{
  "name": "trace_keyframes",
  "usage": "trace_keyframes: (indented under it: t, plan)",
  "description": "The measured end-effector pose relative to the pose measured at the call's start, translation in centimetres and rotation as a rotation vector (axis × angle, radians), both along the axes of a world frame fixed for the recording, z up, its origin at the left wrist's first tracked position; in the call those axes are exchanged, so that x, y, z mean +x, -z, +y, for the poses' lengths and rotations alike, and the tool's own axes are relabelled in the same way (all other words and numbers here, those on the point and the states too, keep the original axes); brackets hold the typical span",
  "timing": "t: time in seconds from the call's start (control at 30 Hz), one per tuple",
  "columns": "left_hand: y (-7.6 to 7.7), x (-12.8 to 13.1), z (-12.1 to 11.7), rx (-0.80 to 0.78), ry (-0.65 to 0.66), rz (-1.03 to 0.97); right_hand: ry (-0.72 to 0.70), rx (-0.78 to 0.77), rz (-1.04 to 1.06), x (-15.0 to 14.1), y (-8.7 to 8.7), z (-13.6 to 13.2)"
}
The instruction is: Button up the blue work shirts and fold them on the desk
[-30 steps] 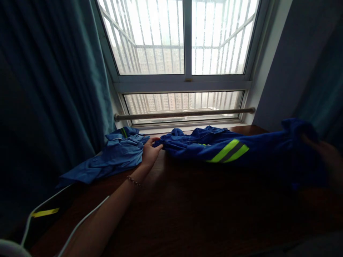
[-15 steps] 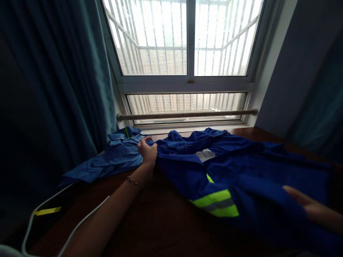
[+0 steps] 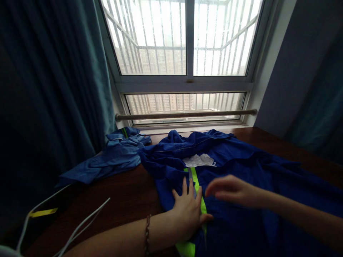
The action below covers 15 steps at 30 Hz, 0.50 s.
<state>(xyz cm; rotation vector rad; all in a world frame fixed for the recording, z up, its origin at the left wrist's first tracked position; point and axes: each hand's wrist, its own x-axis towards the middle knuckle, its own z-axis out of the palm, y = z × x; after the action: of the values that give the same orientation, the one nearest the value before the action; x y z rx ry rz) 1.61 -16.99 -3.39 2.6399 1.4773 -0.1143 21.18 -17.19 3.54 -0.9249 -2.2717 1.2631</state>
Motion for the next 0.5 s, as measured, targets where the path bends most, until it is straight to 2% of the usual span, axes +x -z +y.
trace_keyframes:
  t: [0.07, 0.1, 0.17, 0.23, 0.3, 0.37, 0.43, 0.5]
  plan:
    - [-0.1, -0.2, 0.7, -0.080, -0.047, 0.022, 0.186, 0.347, -0.166, 3.4, 1.3, 6.1]
    - [-0.3, -0.4, 1.2, -0.108, -0.056, 0.026, 0.250, 0.462, -0.306, 5.5, 2.4, 8.8]
    - [-0.9, -1.0, 2.6, -0.148, -0.045, 0.030, 0.364, 0.534, -0.583, 9.9, 4.7, 12.8]
    - [-1.4, -1.6, 4.3, -0.159, -0.021, 0.038, 0.428, 0.499, -0.755, 13.7, 7.0, 14.9]
    - [-1.4, -2.4, 6.4, -0.125, -0.023, 0.058, 0.436, 0.542, -0.809, 16.1, 8.6, 15.2]
    - [-1.4, -3.1, 8.9, -0.044, -0.074, 0.092, 0.433, 0.617, -0.832, 16.8, 9.4, 14.4]
    - [-1.4, -3.5, 11.4, 0.030, -0.136, 0.116, 0.447, 0.687, -0.879, 15.9, 9.7, 12.7]
    - [-1.7, -3.3, 13.8, 0.044, -0.176, 0.128, 0.491, 0.732, -0.949, 13.6, 9.8, 10.2]
